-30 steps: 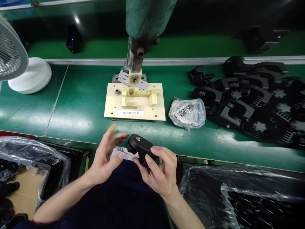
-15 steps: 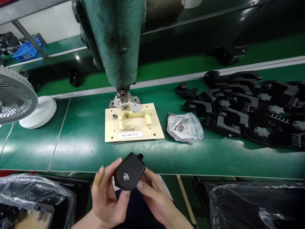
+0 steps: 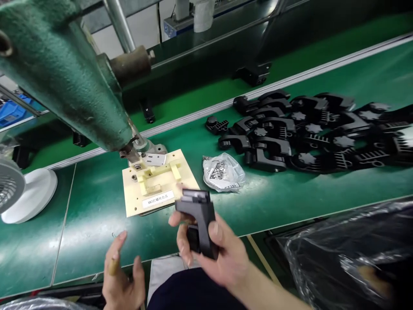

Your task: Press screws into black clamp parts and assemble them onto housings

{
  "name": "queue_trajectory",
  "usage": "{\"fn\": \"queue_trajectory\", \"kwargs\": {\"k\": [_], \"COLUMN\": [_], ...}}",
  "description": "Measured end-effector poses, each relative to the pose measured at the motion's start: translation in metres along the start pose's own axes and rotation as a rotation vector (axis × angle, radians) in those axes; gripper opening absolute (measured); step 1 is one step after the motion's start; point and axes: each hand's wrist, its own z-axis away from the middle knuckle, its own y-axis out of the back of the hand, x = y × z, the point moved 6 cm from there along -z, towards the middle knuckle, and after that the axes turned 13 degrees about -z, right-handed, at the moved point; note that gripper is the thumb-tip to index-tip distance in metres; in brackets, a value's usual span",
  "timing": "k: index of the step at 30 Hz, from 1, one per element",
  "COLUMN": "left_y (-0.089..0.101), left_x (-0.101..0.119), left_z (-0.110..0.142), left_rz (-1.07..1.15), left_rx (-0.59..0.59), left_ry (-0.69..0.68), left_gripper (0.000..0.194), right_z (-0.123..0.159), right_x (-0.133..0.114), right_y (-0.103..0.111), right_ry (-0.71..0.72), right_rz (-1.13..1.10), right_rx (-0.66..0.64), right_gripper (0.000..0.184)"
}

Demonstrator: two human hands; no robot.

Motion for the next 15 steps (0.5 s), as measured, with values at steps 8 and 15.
{"fn": "queue_trajectory", "kwargs": {"k": [8,15], "left_y": [-0.018,-0.035], "left_x": [-0.103,-0.113], "left_z": [0.033,0.039], "left_rz": [-0.227,-0.212], "left_rx": [-0.11,-0.104], "left_ry": [0.363,0.49], "left_gripper": [0.06,0.061], "right_z": [-0.184,-0.312], "right_x": [-0.139,-0.134], "right_y": [-0.002,0.006], "right_ry": [0.567,0.298], "right_rz": [1.5,1.973], "right_rx": [0.203,0.321], "right_gripper": [0.07,0.029]}}
